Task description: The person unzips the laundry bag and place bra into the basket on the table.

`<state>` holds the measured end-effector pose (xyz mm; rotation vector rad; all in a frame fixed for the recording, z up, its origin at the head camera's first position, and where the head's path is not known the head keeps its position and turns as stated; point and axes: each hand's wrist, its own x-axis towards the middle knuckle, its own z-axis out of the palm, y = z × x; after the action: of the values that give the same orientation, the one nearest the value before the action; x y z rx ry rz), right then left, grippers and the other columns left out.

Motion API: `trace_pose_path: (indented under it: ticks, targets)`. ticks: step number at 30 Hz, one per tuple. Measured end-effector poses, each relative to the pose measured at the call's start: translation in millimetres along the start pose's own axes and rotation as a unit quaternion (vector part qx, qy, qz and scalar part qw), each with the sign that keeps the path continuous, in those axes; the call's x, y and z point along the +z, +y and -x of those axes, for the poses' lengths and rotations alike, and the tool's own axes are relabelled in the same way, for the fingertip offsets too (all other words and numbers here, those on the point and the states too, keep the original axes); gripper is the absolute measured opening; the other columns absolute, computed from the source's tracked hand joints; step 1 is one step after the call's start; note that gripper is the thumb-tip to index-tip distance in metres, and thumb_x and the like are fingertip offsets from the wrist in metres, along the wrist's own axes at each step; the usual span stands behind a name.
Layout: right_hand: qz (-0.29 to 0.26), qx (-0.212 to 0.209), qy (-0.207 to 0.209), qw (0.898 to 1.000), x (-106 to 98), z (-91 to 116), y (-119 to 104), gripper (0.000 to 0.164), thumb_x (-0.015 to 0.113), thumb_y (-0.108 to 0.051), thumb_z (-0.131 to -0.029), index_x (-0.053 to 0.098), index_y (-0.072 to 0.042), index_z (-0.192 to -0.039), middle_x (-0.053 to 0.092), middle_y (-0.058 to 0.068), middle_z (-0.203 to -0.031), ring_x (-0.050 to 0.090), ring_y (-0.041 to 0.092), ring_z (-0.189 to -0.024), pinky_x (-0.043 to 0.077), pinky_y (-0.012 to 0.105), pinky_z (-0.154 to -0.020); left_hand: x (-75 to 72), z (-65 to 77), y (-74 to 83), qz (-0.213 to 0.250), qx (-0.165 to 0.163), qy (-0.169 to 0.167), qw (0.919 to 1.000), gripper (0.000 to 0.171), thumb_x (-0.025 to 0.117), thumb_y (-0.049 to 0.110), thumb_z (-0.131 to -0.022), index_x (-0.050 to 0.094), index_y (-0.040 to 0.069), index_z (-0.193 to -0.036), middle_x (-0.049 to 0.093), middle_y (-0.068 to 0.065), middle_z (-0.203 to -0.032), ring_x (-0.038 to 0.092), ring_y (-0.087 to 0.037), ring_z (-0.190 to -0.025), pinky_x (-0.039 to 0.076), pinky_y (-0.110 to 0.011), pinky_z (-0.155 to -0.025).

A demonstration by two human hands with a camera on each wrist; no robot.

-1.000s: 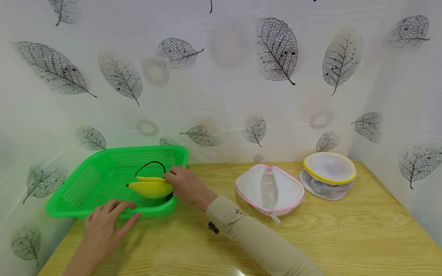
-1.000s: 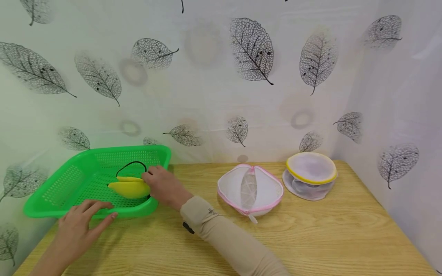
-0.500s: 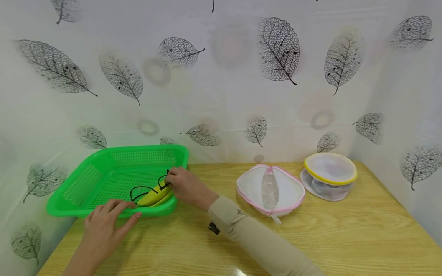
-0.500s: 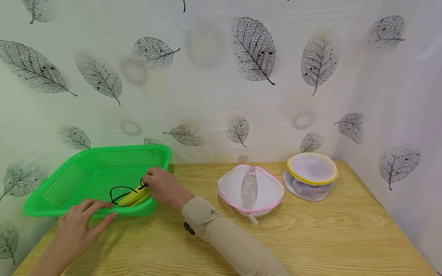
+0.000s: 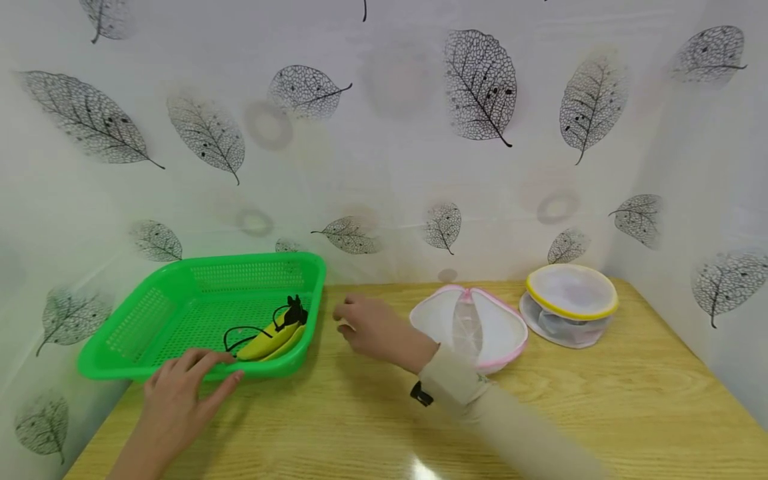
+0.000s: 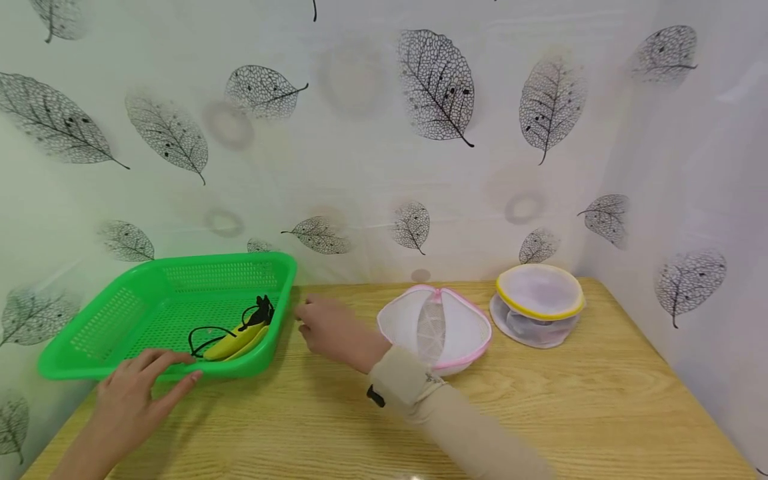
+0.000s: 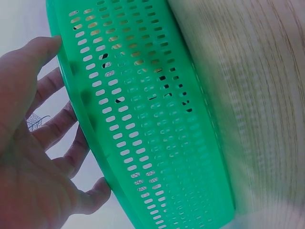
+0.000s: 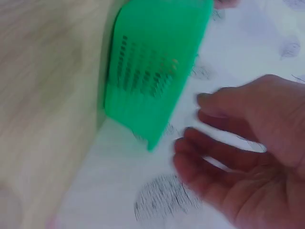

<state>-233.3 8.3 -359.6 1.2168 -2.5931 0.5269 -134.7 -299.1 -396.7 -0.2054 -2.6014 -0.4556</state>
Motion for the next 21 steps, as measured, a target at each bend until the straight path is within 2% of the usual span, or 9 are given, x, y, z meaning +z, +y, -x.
trace_pose_path:
  ticks: [4, 9, 12, 15, 18, 21]
  targets:
    - [0.052, 0.061, -0.048, 0.996, -24, 36, 14, 0.019, 0.072, -0.020, -0.095, 0.072, -0.010, -0.112, 0.069, 0.007, -0.101, 0.067, 0.024, -0.090, 0.057, 0.036, -0.077, 0.6, 0.2, 1.9, -0.001, 0.006, 0.005, 1.0000, 0.026, 0.082, 0.033, -0.085, 0.074, 0.021, -0.107, 0.069, -0.009, -0.110, 0.059, -0.047, -0.099, 0.036, -0.068, -0.081]
    - [0.113, 0.124, -0.079, 0.983, -42, 84, 33, 0.033, 0.074, -0.025, -0.093, 0.070, -0.012, -0.124, 0.068, 0.009, -0.103, 0.061, 0.027, -0.089, 0.053, 0.037, -0.067, 0.0, 0.5, 1.8, -0.002, 0.002, 0.000, 1.0000, 0.026, 0.081, 0.033, -0.086, 0.073, 0.021, -0.108, 0.068, -0.010, -0.111, 0.057, -0.046, -0.099, 0.035, -0.068, -0.081]
    - [0.142, 0.162, -0.099, 0.971, -48, 111, 40, 0.044, 0.075, -0.031, -0.093, 0.066, -0.015, -0.133, 0.067, 0.016, -0.114, 0.061, 0.033, -0.097, 0.054, 0.043, -0.072, -0.2, 1.7, 1.5, -0.002, 0.000, -0.002, 1.0000, 0.026, 0.081, 0.034, -0.087, 0.073, 0.021, -0.108, 0.068, -0.011, -0.112, 0.058, -0.047, -0.100, 0.035, -0.069, -0.081]
    - [0.164, 0.204, -0.127, 0.957, -50, 134, 43, 0.054, 0.072, -0.041, -0.094, 0.059, -0.022, -0.143, 0.061, 0.024, -0.130, 0.060, 0.042, -0.111, 0.054, 0.056, -0.081, -0.5, 2.6, 1.4, -0.004, 0.000, -0.003, 1.0000, 0.026, 0.081, 0.034, -0.087, 0.073, 0.021, -0.108, 0.068, -0.011, -0.112, 0.058, -0.047, -0.100, 0.036, -0.069, -0.081]
    - [0.172, 0.233, -0.135, 0.948, -48, 153, 45, 0.060, 0.069, -0.050, -0.094, 0.054, -0.029, -0.148, 0.052, 0.032, -0.141, 0.057, 0.049, -0.117, 0.050, 0.063, -0.082, -1.0, 1.8, 1.6, -0.002, 0.000, -0.004, 1.0000, 0.026, 0.080, 0.034, -0.087, 0.073, 0.022, -0.109, 0.068, -0.011, -0.113, 0.057, -0.047, -0.100, 0.035, -0.068, -0.081]
    - [0.140, 0.247, -0.124, 0.951, -44, 166, 51, 0.062, 0.069, -0.050, -0.093, 0.054, -0.027, -0.149, 0.042, 0.041, -0.146, 0.055, 0.055, -0.118, 0.052, 0.066, -0.080, -1.4, 0.7, 2.2, 0.001, 0.000, -0.006, 1.0000, 0.026, 0.080, 0.034, -0.088, 0.072, 0.022, -0.110, 0.068, -0.011, -0.114, 0.057, -0.046, -0.101, 0.035, -0.068, -0.082]
